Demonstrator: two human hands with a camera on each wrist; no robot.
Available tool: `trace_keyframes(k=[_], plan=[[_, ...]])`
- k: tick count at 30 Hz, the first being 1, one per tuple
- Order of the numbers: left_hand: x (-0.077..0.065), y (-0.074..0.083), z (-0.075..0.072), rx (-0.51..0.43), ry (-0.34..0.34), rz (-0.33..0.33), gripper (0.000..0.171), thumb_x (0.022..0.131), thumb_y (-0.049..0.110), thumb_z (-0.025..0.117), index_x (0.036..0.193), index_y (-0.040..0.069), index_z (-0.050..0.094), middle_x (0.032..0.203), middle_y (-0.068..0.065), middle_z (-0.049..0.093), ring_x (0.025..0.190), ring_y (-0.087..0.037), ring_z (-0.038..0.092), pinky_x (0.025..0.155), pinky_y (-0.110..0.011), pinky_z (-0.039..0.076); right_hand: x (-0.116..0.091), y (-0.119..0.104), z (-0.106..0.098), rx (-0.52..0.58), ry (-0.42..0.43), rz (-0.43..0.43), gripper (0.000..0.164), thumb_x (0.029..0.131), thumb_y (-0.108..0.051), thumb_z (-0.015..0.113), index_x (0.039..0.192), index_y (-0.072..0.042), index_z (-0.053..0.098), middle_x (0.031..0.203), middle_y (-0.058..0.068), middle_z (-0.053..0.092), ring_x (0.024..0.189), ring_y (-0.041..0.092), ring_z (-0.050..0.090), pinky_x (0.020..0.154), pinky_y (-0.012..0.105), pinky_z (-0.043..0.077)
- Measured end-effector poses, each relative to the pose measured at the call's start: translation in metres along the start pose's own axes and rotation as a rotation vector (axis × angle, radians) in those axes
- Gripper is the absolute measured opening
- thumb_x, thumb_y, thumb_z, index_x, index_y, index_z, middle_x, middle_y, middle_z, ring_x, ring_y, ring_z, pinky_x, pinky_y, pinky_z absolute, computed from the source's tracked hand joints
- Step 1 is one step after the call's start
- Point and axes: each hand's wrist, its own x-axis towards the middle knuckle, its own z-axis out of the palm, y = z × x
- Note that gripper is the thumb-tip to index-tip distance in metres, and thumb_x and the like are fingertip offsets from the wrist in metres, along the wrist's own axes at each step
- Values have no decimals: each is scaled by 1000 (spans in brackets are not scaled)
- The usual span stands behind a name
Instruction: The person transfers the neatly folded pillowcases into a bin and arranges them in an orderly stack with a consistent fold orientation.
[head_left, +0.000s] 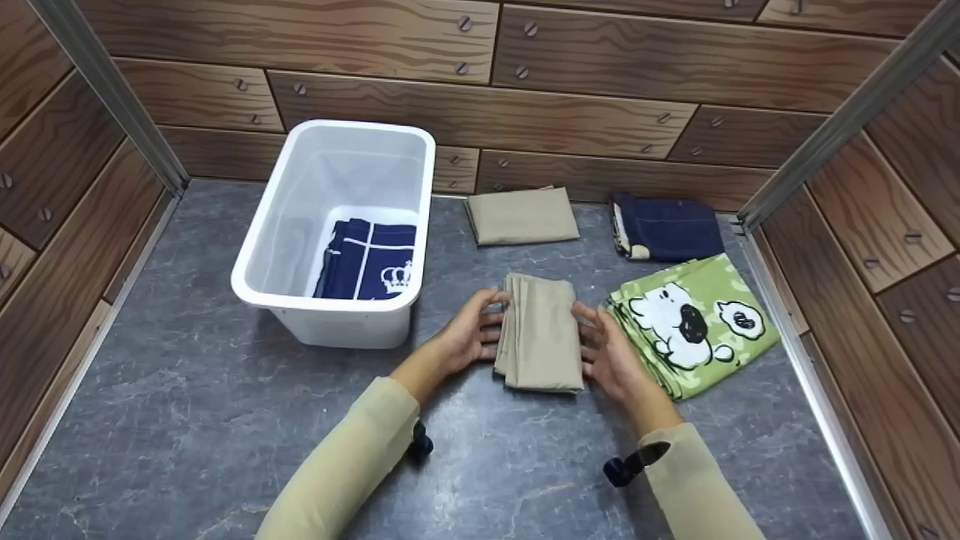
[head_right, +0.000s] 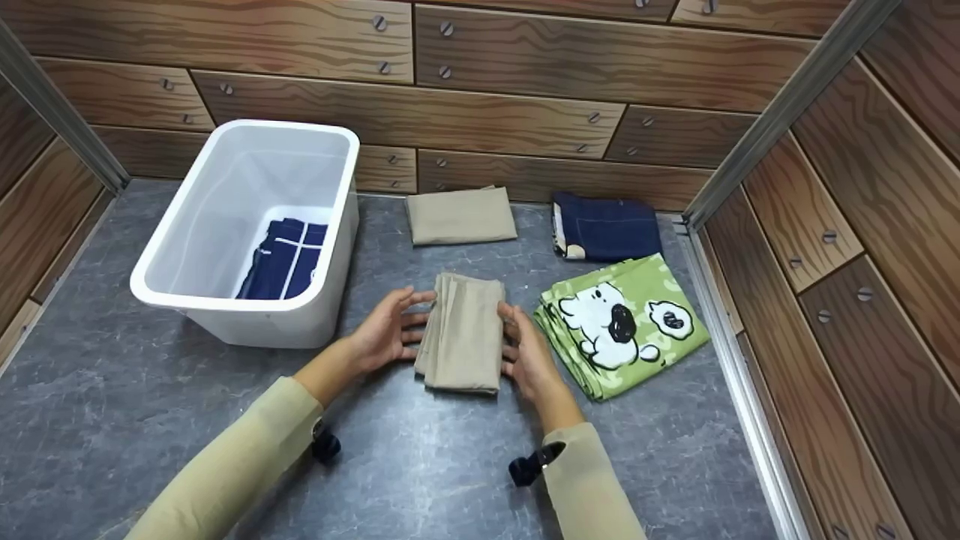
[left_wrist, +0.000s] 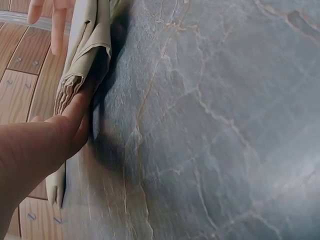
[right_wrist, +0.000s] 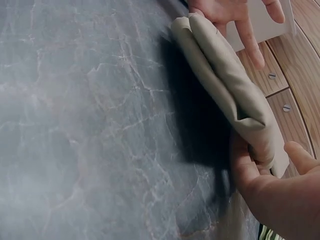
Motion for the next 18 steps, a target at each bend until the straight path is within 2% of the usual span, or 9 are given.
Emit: trace_keyframes(k=[8,13,18], plan=[[1,1,2,-46,-9,-3,65,96,54,41,148,15,42,149,-19,40,122,-39,55,95,-52,50,1,-5,2,72,-29,24,69,104,-59,20,161,-19,18,163,19,16,141,36,33,99,42,47],[3,0,3,-66,-18,-11,66,95,54,44,148,15,42,151,-20,35,125,-41,53,97,-53,49,1,-5,2,73,-56,14,68,103,-60,24,160,-22,20,163,15,18,139,37,34,99,47,47],[4,-2,3,-54,-20,-3,65,95,54,43,148,16,43,152,-18,37,126,-37,51,98,-47,48,0,-5,3,147,-86,-35,63,105,-54,25,160,-21,21,162,15,20,137,37,36,102,50,44]])
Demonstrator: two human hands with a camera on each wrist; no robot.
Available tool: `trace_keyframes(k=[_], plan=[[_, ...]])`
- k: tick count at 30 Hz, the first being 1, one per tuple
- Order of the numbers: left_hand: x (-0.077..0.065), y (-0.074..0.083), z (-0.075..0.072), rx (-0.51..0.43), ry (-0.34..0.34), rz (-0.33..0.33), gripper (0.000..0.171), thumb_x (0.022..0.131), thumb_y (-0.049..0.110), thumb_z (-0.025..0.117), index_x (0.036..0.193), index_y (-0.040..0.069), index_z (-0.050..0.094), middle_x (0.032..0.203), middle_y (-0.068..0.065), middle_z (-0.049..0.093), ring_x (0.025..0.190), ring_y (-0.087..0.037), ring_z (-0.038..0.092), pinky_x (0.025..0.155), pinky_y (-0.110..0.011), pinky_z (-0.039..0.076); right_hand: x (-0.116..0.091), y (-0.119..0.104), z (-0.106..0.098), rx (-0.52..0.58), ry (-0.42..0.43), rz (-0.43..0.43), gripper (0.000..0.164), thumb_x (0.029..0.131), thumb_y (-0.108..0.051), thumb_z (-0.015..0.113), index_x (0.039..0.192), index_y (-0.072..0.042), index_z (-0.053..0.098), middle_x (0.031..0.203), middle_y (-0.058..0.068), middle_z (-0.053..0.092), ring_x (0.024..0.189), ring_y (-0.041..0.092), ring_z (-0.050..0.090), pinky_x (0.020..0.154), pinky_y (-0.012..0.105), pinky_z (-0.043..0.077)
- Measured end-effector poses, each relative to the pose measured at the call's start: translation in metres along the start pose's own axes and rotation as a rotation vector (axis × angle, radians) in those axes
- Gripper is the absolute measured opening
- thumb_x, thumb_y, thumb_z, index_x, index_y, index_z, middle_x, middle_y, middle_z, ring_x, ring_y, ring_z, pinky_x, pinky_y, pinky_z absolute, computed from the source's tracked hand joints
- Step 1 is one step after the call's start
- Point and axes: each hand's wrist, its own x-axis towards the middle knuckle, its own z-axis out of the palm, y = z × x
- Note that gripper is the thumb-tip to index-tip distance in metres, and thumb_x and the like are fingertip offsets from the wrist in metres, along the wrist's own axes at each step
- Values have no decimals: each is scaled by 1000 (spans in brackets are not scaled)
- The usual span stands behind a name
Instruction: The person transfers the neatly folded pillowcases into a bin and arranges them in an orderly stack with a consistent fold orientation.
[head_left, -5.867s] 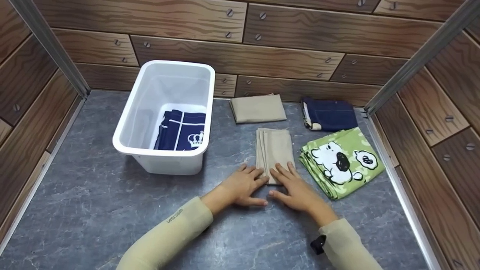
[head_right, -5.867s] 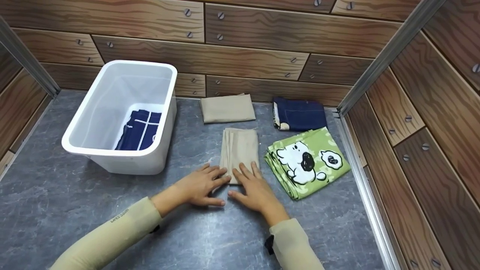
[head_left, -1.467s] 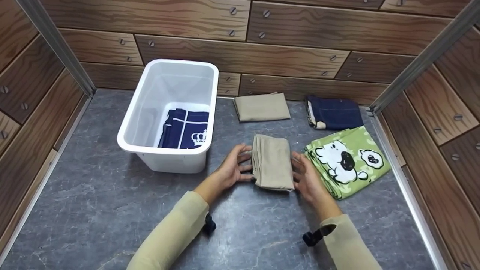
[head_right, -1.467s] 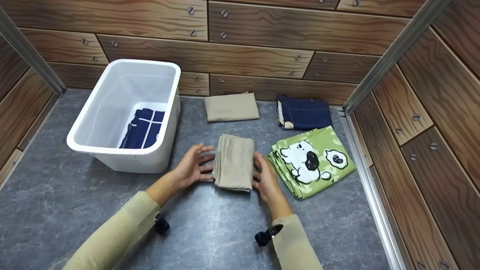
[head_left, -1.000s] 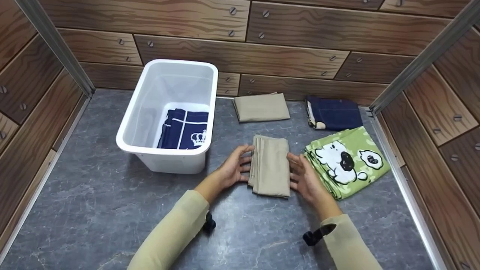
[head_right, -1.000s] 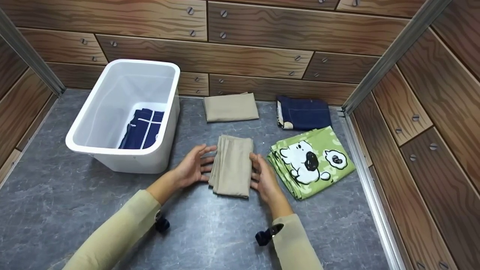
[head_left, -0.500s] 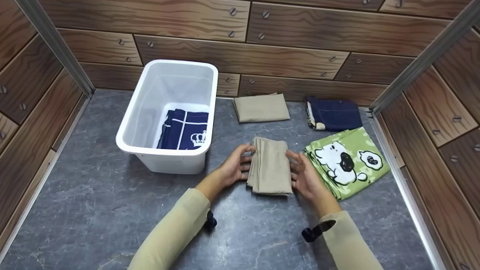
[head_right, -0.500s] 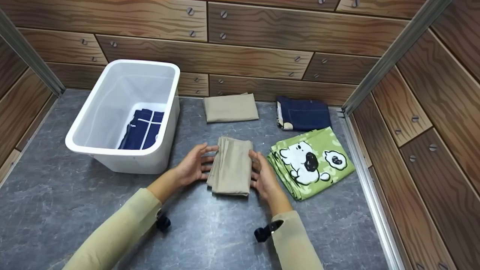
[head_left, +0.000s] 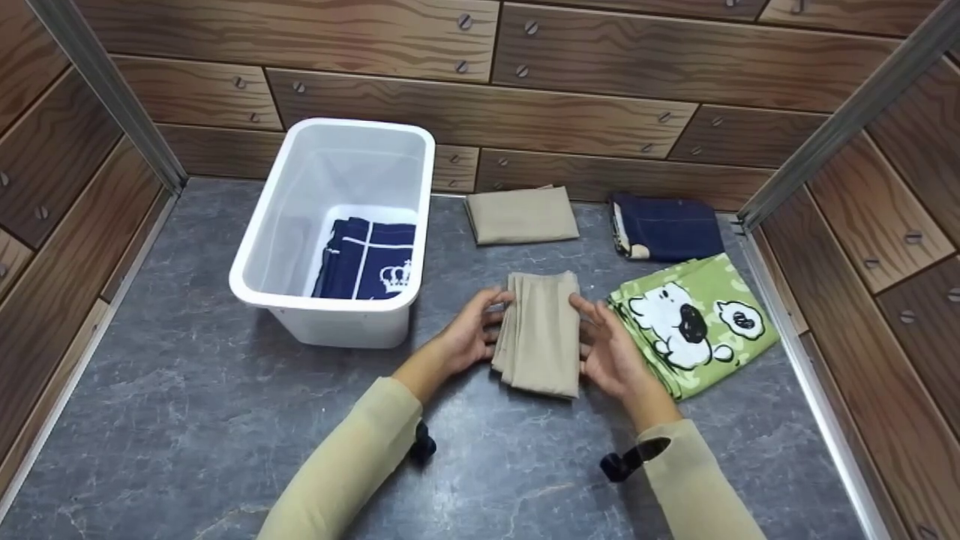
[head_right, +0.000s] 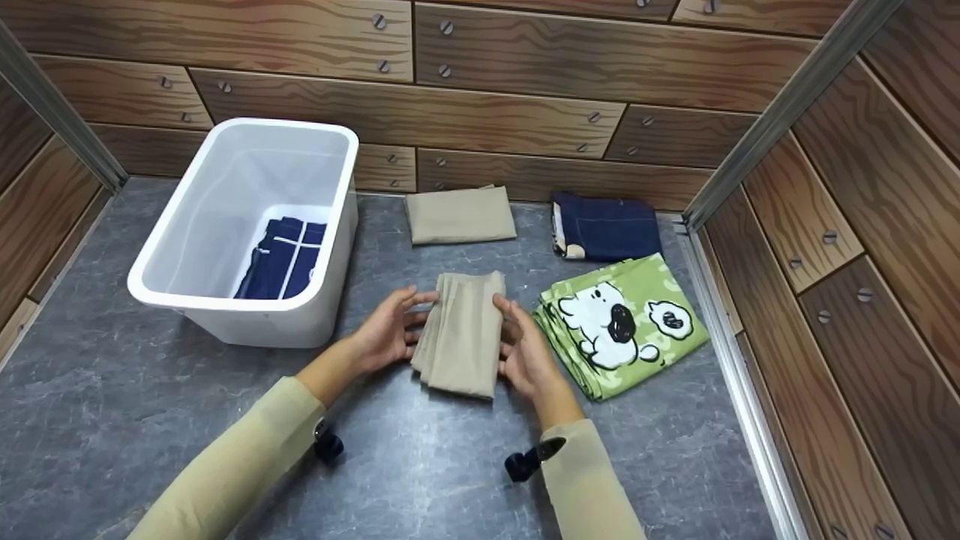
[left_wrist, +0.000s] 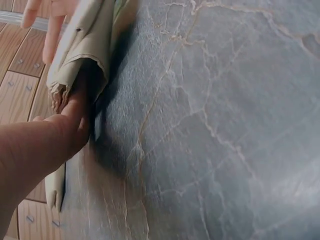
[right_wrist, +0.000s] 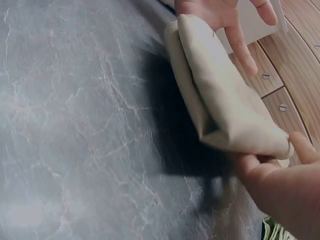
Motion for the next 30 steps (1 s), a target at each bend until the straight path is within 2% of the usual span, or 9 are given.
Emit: trace_keyframes(k=[4,8,13,17,20,25,30], plan=[[0,-1,-1,-29,1,4,62,95,52,44,146,18,45,149,-17,41,121,-37,55,94,-47,49,2,1,2,31,13,-80,61,108,-45,25,159,-12,23,163,11,20,140,30,31,106,44,41],[1,0,0,-74,-5,15,61,95,51,44,145,17,46,145,-18,39,118,-37,54,92,-51,49,4,2,4,35,24,-120,60,108,-40,24,158,-7,24,162,8,21,143,27,25,109,43,37],[3,1,1,-103,16,63,58,96,47,44,141,11,50,140,-16,42,115,-29,52,93,-45,49,5,3,7,50,1,-138,58,109,-38,23,158,-8,24,162,7,22,143,27,25,110,42,35],[3,1,2,-99,21,79,56,97,46,43,139,11,53,137,-13,45,113,-25,54,93,-42,51,4,1,8,32,-10,-127,57,108,-42,23,158,-15,24,161,9,22,140,35,30,104,48,42],[2,1,1,-101,1,79,57,98,47,41,140,11,54,138,-13,45,115,-25,54,95,-43,51,3,0,9,20,-17,-106,58,107,-45,25,159,-19,23,161,10,21,138,39,32,101,50,44],[1,1,-3,-137,-47,72,59,99,47,37,143,12,53,145,-12,43,120,-27,52,99,-46,48,4,1,9,3,-12,-93,58,107,-47,27,159,-20,23,161,6,19,138,39,33,99,49,47],[-2,2,-7,-198,-105,38,60,99,49,35,144,14,51,142,-11,49,118,-27,54,96,-46,49,4,4,11,-4,-22,-90,56,108,-44,26,159,-21,23,161,3,20,136,40,35,97,50,49]])
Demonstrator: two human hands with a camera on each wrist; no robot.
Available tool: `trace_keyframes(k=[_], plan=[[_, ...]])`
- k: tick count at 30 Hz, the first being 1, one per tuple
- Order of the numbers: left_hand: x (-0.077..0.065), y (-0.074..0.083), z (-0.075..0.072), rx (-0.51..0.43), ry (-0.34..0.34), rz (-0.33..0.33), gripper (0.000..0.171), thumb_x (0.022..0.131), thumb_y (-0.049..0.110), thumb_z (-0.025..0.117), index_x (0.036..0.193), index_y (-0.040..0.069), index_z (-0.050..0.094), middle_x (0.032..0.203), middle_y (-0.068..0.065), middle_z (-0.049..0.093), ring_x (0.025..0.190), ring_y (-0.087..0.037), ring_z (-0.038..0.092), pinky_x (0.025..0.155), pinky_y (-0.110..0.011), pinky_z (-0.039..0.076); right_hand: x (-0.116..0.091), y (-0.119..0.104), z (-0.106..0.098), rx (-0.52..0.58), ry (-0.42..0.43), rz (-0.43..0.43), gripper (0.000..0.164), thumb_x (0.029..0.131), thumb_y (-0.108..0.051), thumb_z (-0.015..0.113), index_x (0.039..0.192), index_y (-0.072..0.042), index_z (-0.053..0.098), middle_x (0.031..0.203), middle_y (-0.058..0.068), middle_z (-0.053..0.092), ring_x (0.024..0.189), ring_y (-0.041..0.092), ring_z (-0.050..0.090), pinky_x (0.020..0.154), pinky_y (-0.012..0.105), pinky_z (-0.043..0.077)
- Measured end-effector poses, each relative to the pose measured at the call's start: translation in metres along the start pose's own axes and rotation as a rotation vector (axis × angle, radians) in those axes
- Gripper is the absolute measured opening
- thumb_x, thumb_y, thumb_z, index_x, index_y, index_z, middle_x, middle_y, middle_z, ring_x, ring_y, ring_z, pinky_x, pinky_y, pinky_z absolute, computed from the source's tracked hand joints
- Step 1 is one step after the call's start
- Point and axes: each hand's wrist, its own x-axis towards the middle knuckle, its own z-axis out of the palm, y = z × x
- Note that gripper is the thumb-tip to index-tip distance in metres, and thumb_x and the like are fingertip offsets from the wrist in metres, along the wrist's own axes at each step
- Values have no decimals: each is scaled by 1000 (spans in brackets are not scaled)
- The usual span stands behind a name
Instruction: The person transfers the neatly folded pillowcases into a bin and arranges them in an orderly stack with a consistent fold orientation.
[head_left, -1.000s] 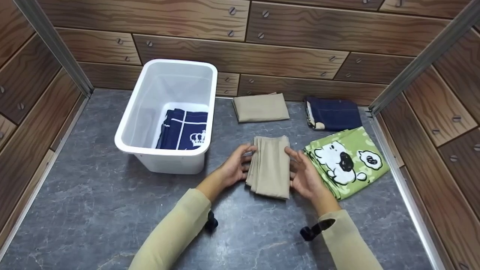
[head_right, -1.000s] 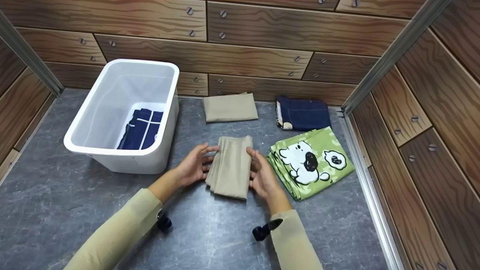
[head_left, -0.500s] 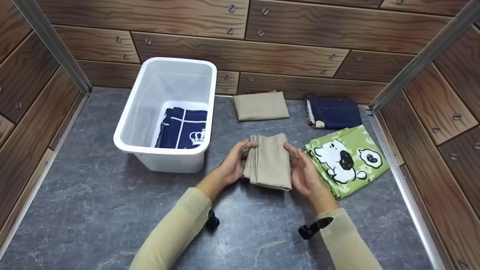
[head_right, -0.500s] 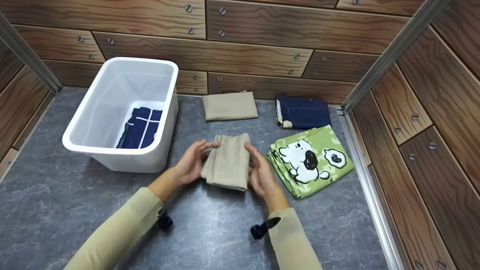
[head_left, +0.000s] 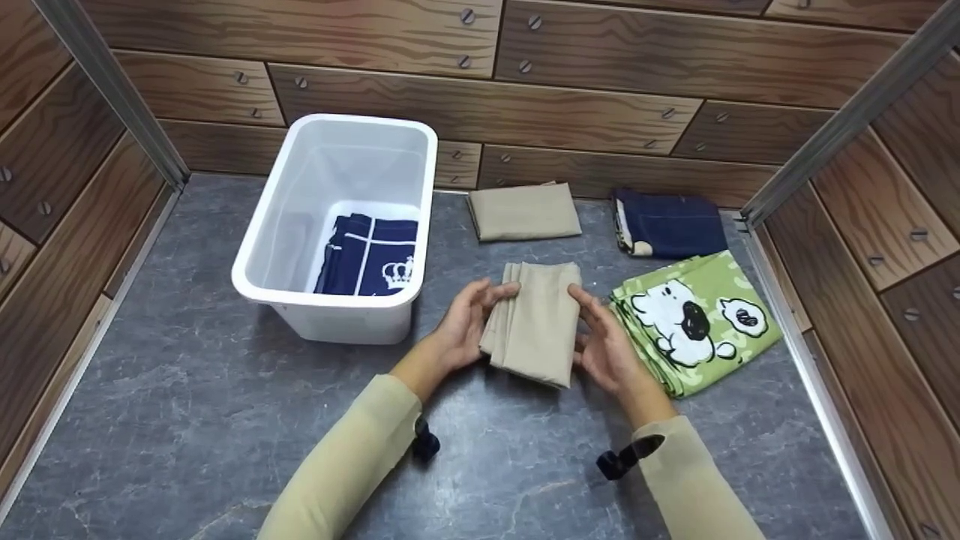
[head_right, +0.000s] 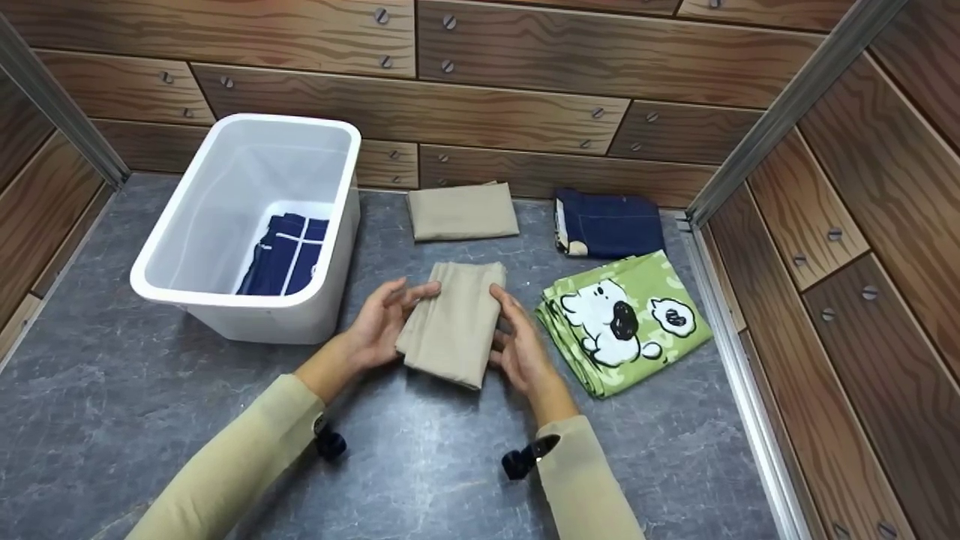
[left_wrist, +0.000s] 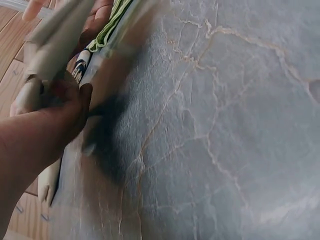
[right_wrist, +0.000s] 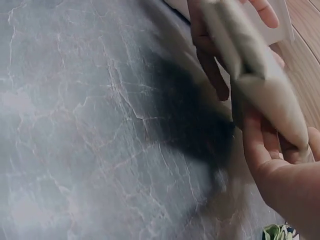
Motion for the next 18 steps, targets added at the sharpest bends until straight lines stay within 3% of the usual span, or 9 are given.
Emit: trace_keyframes(k=[4,8,12,18], plan=[[-2,0,0,-53,-26,-19,59,100,49,33,146,16,49,137,-10,53,115,-25,55,94,-43,50,0,2,1,46,-7,-19,53,108,-41,27,156,-20,28,157,2,27,132,37,42,96,49,49],[-2,-2,0,-76,-40,-29,59,102,50,29,147,17,49,137,-9,53,115,-25,55,94,-42,49,0,2,2,146,-6,-64,46,108,-38,25,143,-16,45,147,6,39,123,32,50,96,44,49],[-3,-4,1,-64,-79,-56,59,102,51,28,147,18,49,139,-9,50,118,-25,53,96,-43,48,1,0,4,223,0,-122,45,107,-35,23,128,-13,56,137,10,46,118,26,51,97,39,48],[-4,-4,1,-34,-143,-128,61,103,53,25,148,21,48,142,-13,50,123,-28,53,98,-46,47,1,-2,5,263,21,-144,45,107,-36,23,121,-12,59,126,10,52,112,21,53,94,34,49]])
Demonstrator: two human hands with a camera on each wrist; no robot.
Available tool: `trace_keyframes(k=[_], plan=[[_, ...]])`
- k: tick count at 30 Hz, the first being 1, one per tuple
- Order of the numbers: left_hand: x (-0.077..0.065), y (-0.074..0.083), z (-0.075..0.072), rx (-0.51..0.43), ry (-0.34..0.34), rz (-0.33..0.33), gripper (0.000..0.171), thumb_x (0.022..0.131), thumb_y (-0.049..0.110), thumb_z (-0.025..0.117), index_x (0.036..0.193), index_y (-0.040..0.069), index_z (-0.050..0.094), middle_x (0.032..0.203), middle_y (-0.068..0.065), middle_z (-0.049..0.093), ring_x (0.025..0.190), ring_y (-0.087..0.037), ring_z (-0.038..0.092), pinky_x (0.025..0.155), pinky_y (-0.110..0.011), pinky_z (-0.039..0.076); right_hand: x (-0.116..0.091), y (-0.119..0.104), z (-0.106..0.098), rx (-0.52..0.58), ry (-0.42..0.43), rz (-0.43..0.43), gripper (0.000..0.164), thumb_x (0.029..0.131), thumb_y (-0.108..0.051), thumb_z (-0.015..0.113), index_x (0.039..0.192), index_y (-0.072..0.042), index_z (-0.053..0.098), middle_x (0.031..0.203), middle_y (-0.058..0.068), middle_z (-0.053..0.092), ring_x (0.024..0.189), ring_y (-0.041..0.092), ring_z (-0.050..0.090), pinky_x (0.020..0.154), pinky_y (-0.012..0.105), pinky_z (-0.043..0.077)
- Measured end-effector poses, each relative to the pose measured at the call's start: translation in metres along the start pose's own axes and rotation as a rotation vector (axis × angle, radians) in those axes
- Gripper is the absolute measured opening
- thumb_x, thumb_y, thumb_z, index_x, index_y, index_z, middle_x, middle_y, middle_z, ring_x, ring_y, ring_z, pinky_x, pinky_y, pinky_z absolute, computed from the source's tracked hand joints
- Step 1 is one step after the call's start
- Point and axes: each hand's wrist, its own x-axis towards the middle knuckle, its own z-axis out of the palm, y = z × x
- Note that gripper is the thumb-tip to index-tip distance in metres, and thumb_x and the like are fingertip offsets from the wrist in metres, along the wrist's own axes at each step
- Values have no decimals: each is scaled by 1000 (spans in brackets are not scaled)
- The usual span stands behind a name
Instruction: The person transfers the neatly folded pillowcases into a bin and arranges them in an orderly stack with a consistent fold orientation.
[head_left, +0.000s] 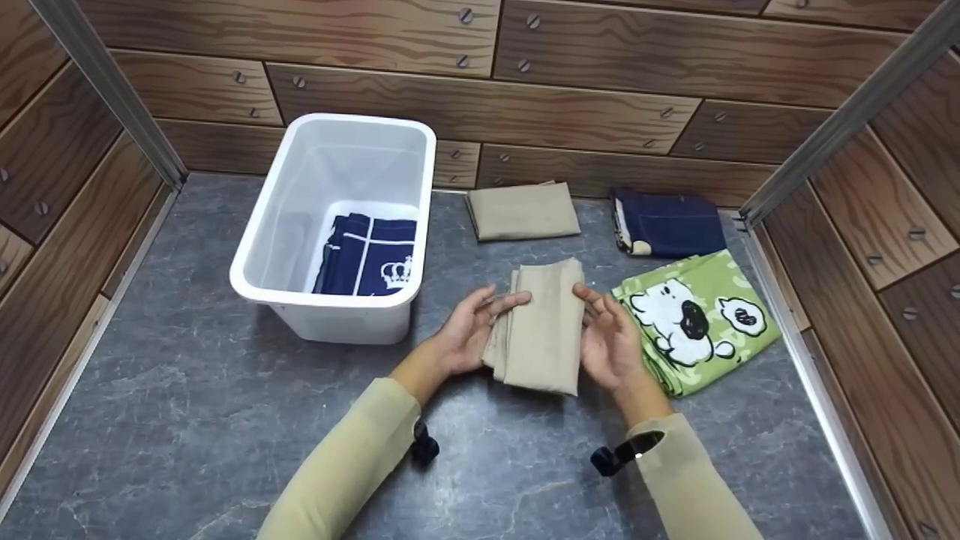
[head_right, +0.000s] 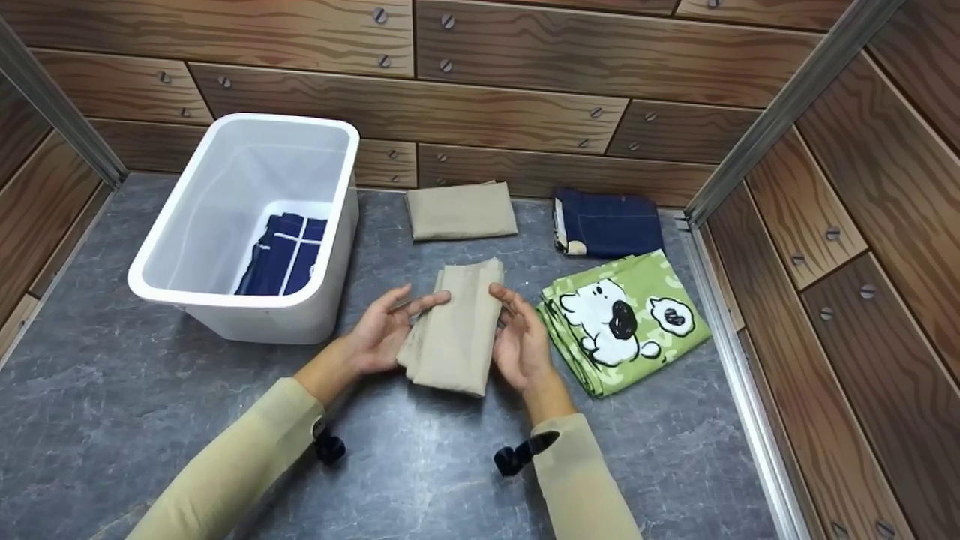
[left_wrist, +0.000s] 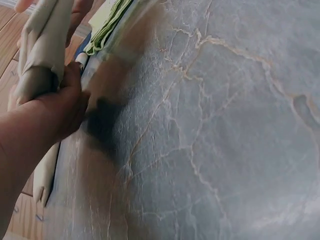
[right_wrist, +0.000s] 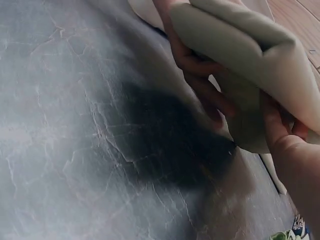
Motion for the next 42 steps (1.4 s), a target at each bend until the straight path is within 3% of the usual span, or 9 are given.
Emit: trace_keyframes(k=[7,12,18,24,26,32,38,40,42], plan=[[-2,0,-3,82,47,50,63,100,55,32,150,18,46,148,-13,43,127,-31,47,99,-50,46,0,1,-7,-41,58,-11,44,107,-36,24,124,-12,58,126,8,51,110,20,51,89,33,49],[-4,1,-7,189,106,59,63,98,56,37,148,19,47,151,-8,38,126,-34,50,95,-53,49,0,1,-11,-100,59,62,43,108,-33,26,133,-11,54,133,7,49,114,23,50,92,37,49],[-4,1,-15,276,153,70,62,99,54,39,145,15,51,148,-8,43,124,-31,54,92,-50,53,-1,-2,-12,-344,45,223,50,107,-33,36,154,-15,33,153,6,33,122,31,52,92,46,52],[-4,3,-14,366,211,38,60,100,50,43,145,12,51,142,-13,50,120,-30,58,91,-48,55,1,1,-11,-559,54,260,57,107,-36,41,157,-14,29,163,13,19,131,40,43,90,47,54],[-3,3,-12,416,236,39,55,100,44,48,143,11,52,137,-13,54,114,-28,62,88,-47,57,2,3,-10,-599,60,267,55,106,-30,43,157,-15,30,161,16,21,128,38,46,88,45,55],[0,1,-6,702,277,163,45,92,7,62,136,2,56,124,-17,60,99,-26,67,81,-40,60,6,11,-7,-773,97,193,72,87,3,60,154,-13,37,151,17,36,106,25,58,76,36,59],[7,-1,-2,1105,334,318,53,81,-1,68,133,0,60,133,-22,54,120,-29,52,105,-39,46,9,16,1,-1050,123,26,76,76,9,63,149,-7,46,138,26,53,102,32,65,71,31,58],[10,-1,-4,1127,341,345,53,80,-2,69,132,1,60,132,-22,54,121,-30,51,105,-40,45,10,16,4,-1081,125,8,76,76,8,63,149,-7,46,136,27,54,103,33,65,73,32,58],[10,-1,-8,1068,337,354,52,80,-2,69,132,0,60,132,-22,56,119,-29,53,102,-38,48,11,15,4,-1052,136,18,75,78,8,64,149,-7,46,137,27,53,103,31,65,74,31,58]])
